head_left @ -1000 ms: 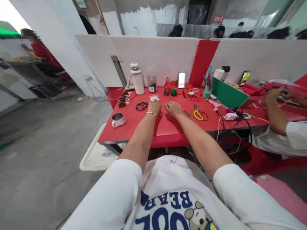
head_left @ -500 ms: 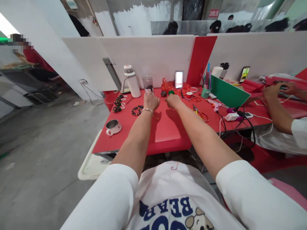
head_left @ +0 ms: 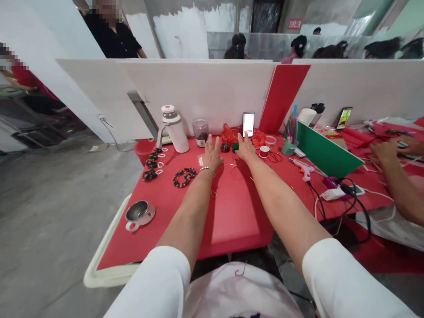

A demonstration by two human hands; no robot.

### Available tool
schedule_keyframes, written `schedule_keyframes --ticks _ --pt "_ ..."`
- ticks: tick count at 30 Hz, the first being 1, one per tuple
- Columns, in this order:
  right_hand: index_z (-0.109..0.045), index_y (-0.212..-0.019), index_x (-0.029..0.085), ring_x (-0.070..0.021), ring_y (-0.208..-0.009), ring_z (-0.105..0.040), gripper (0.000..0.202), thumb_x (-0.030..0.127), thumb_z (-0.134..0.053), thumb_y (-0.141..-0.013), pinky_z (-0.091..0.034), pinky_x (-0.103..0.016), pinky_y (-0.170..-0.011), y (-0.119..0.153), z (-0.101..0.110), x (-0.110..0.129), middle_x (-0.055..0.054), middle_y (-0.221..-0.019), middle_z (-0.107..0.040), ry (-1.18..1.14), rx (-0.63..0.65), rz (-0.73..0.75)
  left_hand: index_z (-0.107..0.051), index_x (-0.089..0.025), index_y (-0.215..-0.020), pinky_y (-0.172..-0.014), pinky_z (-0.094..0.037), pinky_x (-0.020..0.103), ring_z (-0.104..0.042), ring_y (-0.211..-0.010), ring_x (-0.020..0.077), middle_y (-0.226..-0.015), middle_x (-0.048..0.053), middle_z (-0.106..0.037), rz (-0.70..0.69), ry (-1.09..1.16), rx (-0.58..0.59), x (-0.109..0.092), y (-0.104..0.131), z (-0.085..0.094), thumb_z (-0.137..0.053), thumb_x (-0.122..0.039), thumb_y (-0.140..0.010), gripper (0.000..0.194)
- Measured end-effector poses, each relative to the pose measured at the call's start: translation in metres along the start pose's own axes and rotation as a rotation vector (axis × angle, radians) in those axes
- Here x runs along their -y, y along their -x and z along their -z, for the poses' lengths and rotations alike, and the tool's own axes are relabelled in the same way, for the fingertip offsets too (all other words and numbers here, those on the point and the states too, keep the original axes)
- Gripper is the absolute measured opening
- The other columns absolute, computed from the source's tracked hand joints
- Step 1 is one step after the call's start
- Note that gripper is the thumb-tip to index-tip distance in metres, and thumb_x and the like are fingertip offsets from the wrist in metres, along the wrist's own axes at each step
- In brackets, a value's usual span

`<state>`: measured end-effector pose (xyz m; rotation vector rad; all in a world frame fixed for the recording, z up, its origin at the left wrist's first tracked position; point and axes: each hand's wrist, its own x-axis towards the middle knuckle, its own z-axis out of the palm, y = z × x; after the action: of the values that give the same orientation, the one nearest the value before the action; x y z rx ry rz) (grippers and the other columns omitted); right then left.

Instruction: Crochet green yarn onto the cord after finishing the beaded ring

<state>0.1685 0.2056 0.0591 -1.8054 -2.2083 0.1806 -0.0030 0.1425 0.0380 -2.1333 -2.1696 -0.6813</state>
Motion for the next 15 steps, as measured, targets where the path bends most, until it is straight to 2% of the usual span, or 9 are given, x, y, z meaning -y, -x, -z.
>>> schedule_keyframes --ticks 3,6,9,11,13,15 --pt "-0.024 -0.168 0.025 -0.0422 -0.153 -0.041 0.092 0.034 -0.074 -0.091 -0.044 -0.055 -0.119 -0.021 -0.002 -0.007 -0.02 -0.177 -0.02 0.007 0.074 0.008 -0.032 -0.019 -0.168 -0.118 -0.046 0.055 -0.026 -0.161 0.0386 -0.18 0.015 -0.01 -0.061 -0.003 0.069 0.006 -0.017 -0.013 -0.064 -0.023 -0.092 0.083" --pt "-0.046 -0.159 0.027 -0.0408 -0.142 -0.054 0.084 0.037 -0.083 -0.084 -0.048 -0.054 -0.114 -0.032 -0.01 -0.009 -0.02 -0.159 -0.051 -0.015 0.141 0.04 -0.04 -0.02 -0.164 -0.118 -0.046 0.053 -0.034 -0.157 0.0381 -0.18 0.015 -0.015 -0.045 0.019 0.101 0.008 -0.028 -0.023 -0.066 -0.021 -0.089 0.08" --pt "-0.06 -0.148 0.027 -0.0391 -0.137 -0.058 0.068 0.033 -0.082 -0.084 -0.049 -0.052 -0.112 -0.036 -0.023 -0.01 -0.019 -0.147 -0.062 -0.065 0.122 0.046 -0.048 -0.021 -0.159 -0.119 -0.042 0.053 -0.037 -0.155 0.0384 -0.178 0.016 -0.023 0.002 0.109 0.061 0.006 -0.035 -0.032 -0.069 -0.017 -0.085 0.078" --pt "-0.064 -0.142 0.025 -0.039 -0.136 -0.059 0.057 0.031 -0.077 -0.087 -0.048 -0.053 -0.112 -0.039 -0.03 -0.01 -0.02 -0.144 -0.063 -0.12 0.066 0.039 -0.054 -0.019 -0.154 -0.125 -0.033 0.057 -0.033 -0.158 0.0386 -0.175 0.017 -0.029 0.017 0.144 0.022 0.003 -0.038 -0.034 -0.066 -0.018 -0.088 0.067" --pt "-0.063 -0.142 0.023 -0.0372 -0.134 -0.061 0.053 0.034 -0.071 -0.09 -0.049 -0.052 -0.112 -0.043 -0.033 -0.011 -0.019 -0.143 -0.064 -0.198 0.004 0.033 -0.064 -0.019 -0.144 -0.13 -0.021 0.057 -0.028 -0.16 0.0374 -0.173 0.016 -0.035 0.083 0.363 -0.055 -0.001 -0.043 -0.034 -0.065 -0.018 -0.089 0.055" --pt "-0.061 -0.143 0.022 -0.031 -0.129 -0.065 0.05 0.038 -0.061 -0.096 -0.052 -0.047 -0.11 -0.049 -0.032 -0.011 -0.016 -0.141 -0.067 -0.295 -0.043 0.041 -0.071 -0.02 -0.131 -0.132 -0.016 0.054 -0.025 -0.161 0.0355 -0.17 0.015 -0.039 0.21 0.733 -0.15 -0.006 -0.051 -0.03 -0.069 -0.019 -0.087 0.045"
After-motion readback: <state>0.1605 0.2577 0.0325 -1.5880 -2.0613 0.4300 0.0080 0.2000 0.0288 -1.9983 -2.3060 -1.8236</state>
